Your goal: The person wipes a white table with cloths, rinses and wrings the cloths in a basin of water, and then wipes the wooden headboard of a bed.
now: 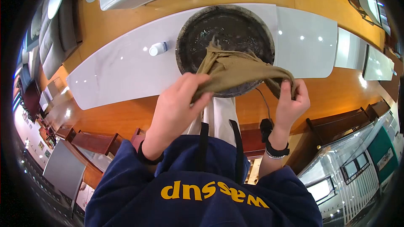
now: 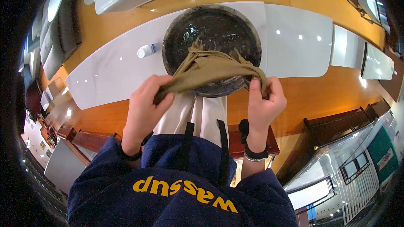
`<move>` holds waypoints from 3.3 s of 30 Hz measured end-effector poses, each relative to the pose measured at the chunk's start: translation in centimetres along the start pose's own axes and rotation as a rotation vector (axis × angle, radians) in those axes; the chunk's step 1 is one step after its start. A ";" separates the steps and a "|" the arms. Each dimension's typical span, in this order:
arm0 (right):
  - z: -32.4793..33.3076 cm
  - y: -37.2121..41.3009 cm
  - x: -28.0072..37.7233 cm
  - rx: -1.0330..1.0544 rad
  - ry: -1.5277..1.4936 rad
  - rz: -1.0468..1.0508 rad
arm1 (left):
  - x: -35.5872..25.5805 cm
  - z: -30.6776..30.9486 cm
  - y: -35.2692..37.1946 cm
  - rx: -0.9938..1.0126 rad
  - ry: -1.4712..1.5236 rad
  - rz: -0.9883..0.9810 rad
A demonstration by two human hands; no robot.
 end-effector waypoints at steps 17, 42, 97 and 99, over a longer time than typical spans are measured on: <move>-1.2 0.8 -4.4 -0.536 -0.671 -0.194 | 5.0 -7.4 -1.0 0.480 -0.170 0.221; -7.2 -2.0 -10.2 0.194 -0.085 -0.073 | 16.8 -11.4 -5.5 0.149 -0.235 0.239; -20.9 -4.2 -23.9 0.648 0.611 0.039 | 22.3 -19.1 -12.1 0.366 -0.504 0.235; -21.7 -4.2 -25.0 0.746 0.548 0.029 | 22.6 -18.4 -11.5 0.239 -0.467 0.219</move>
Point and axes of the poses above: each hand's wrist, its own y-axis away from the middle knuckle, its own z-axis out of the back of the hand, x = y × z, the point moved 6 cm from there along -y, towards the middle knuckle, and after that the axes turned 12 degrees about x, right-handed, at the moved point
